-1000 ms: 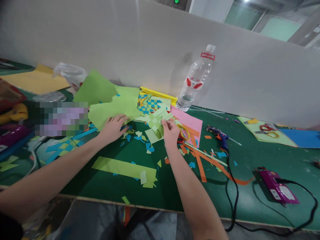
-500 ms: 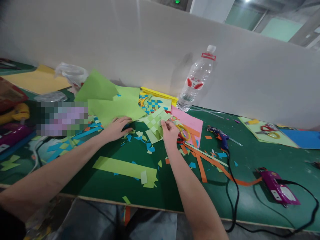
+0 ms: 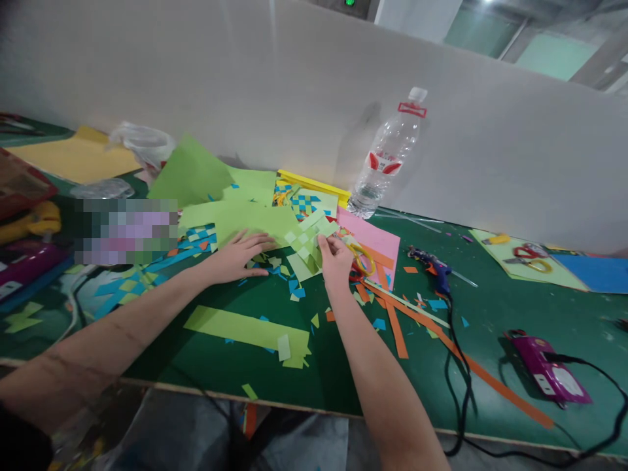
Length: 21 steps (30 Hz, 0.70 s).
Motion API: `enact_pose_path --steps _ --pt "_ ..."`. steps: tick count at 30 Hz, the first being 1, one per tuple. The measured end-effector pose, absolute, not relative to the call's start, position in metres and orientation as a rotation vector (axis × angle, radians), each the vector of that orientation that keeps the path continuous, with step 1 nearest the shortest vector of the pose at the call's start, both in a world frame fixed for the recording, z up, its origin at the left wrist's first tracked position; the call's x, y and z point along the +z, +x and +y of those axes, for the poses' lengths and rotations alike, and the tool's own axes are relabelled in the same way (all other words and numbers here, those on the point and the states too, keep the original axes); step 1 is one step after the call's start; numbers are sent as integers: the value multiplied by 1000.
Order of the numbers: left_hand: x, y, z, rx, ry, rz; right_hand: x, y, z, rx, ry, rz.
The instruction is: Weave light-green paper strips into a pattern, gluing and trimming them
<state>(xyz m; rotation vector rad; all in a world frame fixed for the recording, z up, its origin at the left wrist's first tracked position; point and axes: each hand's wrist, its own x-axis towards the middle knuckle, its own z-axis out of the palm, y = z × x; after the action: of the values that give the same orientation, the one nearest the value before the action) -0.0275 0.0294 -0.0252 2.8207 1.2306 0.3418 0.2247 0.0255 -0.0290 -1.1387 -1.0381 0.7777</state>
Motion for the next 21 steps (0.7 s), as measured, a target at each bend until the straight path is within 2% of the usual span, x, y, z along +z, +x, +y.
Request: enact_pose_path --steps 3,6,13,21 --pt "-29 -30 33 426 2773 1540 -28 224 25 768 -1147 -1037" --pt "-28 -30 33 515 2734 1591 -28 224 24 755 -1157 -1041" --pt "-16 -19 19 533 2750 840 -26 225 25 750 -1148 -1029" --pt "-3 -13 8 489 2200 593 -29 225 26 770 -1165 -1022"
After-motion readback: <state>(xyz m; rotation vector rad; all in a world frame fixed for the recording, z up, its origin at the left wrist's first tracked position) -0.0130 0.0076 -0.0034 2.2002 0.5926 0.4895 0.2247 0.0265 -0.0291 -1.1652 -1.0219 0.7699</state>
